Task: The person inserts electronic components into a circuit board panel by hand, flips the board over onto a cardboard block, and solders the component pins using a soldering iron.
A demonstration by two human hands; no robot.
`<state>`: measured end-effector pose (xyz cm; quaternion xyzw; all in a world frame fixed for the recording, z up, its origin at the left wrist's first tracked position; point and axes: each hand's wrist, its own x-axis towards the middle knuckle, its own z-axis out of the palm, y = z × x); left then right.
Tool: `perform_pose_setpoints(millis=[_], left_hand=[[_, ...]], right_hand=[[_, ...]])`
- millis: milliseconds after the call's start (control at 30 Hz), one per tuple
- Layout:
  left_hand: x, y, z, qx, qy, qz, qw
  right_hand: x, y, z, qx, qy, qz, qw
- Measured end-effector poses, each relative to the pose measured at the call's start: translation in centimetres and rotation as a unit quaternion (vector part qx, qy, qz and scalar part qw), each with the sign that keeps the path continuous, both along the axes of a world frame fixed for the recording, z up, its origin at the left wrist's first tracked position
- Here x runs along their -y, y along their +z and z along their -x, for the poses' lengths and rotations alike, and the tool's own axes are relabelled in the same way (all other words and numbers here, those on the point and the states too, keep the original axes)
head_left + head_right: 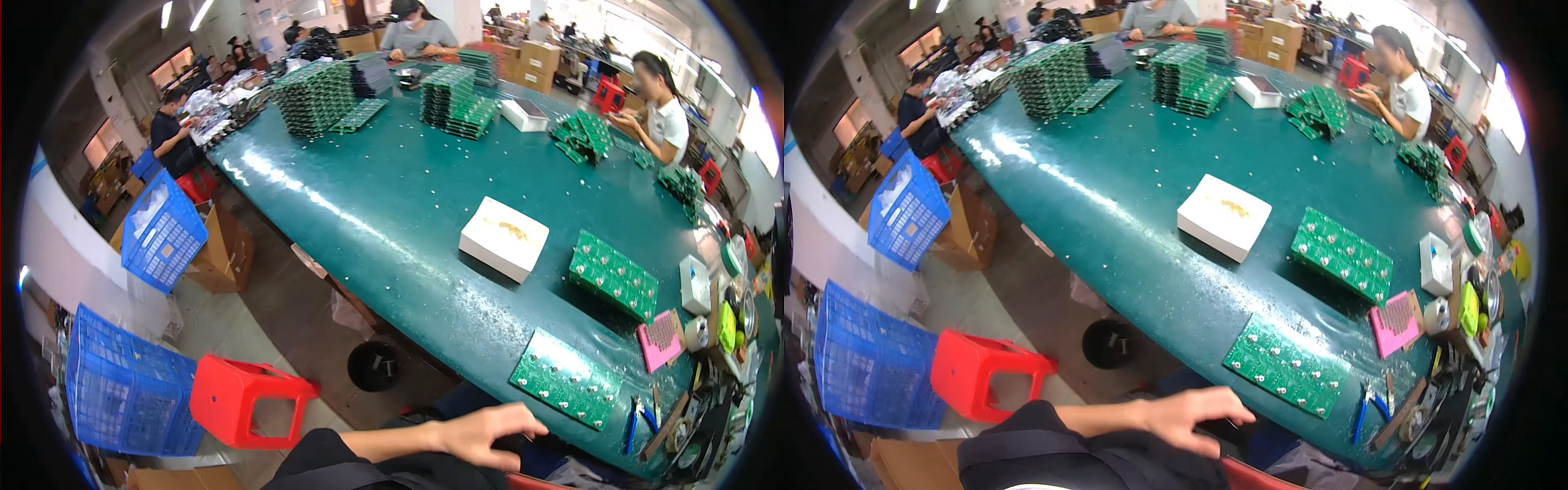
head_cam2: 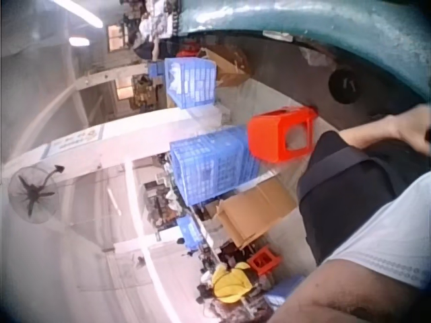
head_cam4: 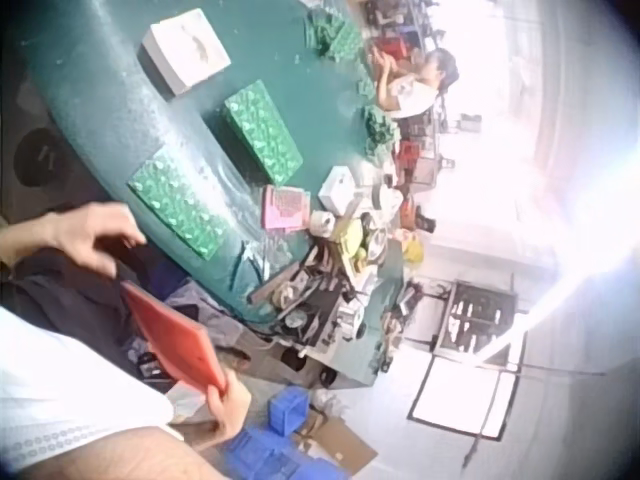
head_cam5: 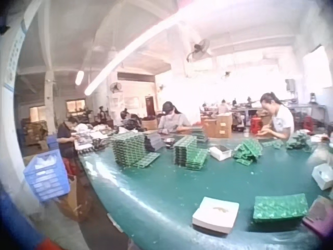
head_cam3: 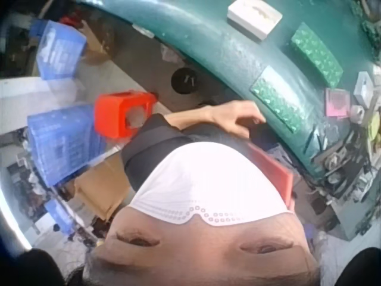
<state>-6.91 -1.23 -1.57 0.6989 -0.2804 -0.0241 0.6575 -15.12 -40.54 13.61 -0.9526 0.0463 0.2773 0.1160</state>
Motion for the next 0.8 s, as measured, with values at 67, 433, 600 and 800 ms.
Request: perform_pose_setpoints(millis=[67,433,600,800], left_hand=[[1.9,0.4,0.9,0.015,-0.087,-0.034,0.996],[-1.9,-1.0,1.4,-0.01,0.008,0.039,0.999],[-1.4,0.4,2.3,-0.249,0.087,0.148,0.953],[-2.1,3.2,-3.8,-0.278,0.078,0.078,0.954]], right_hand=[[-2.8,-0.5,-2.7,0.085,0.139,-0.02,0.986],[-4.1,-5.6,-7.7,0.343,-0.07,-0.298,0.888],[-3.4,-13.0,-3.5,0.131,-0.224,-0.592,0.763],[-7.4,-10.8,-12.7,0.24,-0.184,-0.562,0.77]])
